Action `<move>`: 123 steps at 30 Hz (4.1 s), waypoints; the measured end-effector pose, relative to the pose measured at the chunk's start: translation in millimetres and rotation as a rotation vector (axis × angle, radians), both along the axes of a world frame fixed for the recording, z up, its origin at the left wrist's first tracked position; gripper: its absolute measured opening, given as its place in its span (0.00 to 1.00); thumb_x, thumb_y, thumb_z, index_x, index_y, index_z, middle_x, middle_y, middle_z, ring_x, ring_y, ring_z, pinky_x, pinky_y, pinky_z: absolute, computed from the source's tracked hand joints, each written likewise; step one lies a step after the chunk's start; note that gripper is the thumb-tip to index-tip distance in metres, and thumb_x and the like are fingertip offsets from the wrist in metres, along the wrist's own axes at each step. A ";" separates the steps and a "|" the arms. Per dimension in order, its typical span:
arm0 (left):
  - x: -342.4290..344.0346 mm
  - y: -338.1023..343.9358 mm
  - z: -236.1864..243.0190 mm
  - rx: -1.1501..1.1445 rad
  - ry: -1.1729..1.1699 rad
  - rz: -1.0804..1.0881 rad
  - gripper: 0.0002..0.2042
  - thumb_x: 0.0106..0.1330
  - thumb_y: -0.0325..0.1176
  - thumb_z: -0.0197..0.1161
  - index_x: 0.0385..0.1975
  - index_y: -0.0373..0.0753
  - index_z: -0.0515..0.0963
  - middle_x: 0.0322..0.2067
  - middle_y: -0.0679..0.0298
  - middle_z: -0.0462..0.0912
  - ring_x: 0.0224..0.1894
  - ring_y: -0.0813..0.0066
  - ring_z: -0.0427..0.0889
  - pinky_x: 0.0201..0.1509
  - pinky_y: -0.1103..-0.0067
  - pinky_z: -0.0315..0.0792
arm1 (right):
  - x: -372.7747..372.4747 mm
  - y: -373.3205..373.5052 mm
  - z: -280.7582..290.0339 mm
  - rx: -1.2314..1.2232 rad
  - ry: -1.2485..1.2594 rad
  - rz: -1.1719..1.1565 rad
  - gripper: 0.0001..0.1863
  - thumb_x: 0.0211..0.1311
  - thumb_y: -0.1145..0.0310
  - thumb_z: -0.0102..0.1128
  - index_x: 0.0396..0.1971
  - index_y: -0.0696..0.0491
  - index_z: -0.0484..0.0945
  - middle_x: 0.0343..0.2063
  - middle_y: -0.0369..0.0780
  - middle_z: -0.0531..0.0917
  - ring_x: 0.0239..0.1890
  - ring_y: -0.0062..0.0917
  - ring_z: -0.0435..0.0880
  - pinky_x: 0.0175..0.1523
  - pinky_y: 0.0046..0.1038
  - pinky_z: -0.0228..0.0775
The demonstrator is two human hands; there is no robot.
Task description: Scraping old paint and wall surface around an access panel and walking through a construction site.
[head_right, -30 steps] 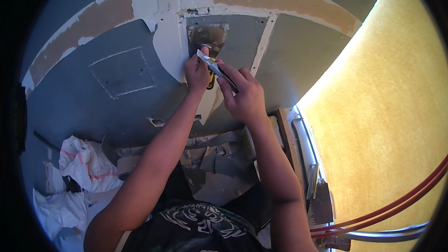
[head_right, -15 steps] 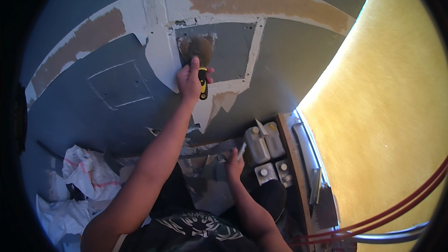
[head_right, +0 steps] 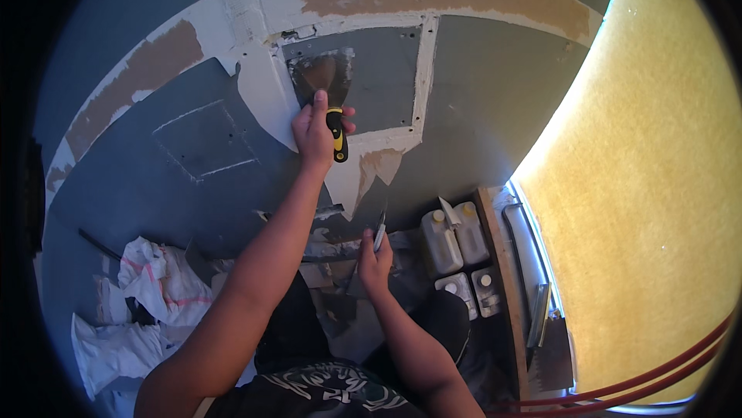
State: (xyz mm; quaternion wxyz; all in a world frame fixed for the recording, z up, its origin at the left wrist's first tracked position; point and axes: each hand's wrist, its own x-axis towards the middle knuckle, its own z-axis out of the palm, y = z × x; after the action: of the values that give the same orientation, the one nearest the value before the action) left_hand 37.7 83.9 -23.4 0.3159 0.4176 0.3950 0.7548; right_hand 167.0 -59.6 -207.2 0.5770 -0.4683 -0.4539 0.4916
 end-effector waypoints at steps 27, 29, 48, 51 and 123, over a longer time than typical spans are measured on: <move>1.5 1.8 10.0 0.024 0.034 0.074 0.25 0.76 0.53 0.56 0.27 0.35 0.73 0.20 0.58 0.81 0.15 0.73 0.79 0.20 0.77 0.75 | 37.1 52.6 -61.5 -0.046 0.003 -0.030 0.14 0.77 0.59 0.55 0.32 0.52 0.73 0.20 0.29 0.71 0.21 0.12 0.69 0.26 0.21 0.61; 1.5 0.9 10.2 0.020 0.035 0.082 0.25 0.76 0.53 0.56 0.27 0.35 0.73 0.20 0.58 0.81 0.15 0.73 0.79 0.20 0.77 0.75 | 41.5 54.3 -64.6 -0.054 -0.062 -0.044 0.14 0.76 0.58 0.55 0.33 0.53 0.75 0.20 0.29 0.72 0.22 0.12 0.69 0.27 0.21 0.62; 2.4 -0.1 12.6 0.029 0.063 0.095 0.27 0.76 0.55 0.56 0.25 0.34 0.74 0.19 0.59 0.81 0.14 0.75 0.79 0.19 0.78 0.73 | 28.6 53.6 -54.3 -0.027 -0.147 -0.036 0.16 0.76 0.57 0.55 0.33 0.55 0.76 0.21 0.29 0.73 0.24 0.12 0.69 0.29 0.22 0.61; 3.9 0.2 11.6 -0.021 0.106 0.082 0.27 0.75 0.56 0.56 0.26 0.35 0.74 0.20 0.59 0.81 0.15 0.75 0.79 0.20 0.78 0.73 | 25.0 54.0 -52.2 -0.042 -0.109 -0.053 0.19 0.75 0.57 0.56 0.31 0.59 0.74 0.20 0.34 0.72 0.26 0.18 0.68 0.33 0.29 0.63; 7.9 2.1 -1.3 0.008 0.089 0.089 0.26 0.76 0.56 0.56 0.27 0.35 0.75 0.21 0.58 0.83 0.17 0.74 0.81 0.22 0.78 0.76 | 25.5 76.8 -66.2 -0.076 -0.283 0.009 0.21 0.73 0.55 0.57 0.31 0.60 0.77 0.21 0.34 0.77 0.26 0.18 0.73 0.34 0.29 0.67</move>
State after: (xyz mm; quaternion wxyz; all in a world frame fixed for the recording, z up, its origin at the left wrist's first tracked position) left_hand 45.6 86.0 -24.7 0.2627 0.4340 0.4238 0.7504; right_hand 192.4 17.2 -273.3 0.4868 -0.5524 -0.5139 0.4401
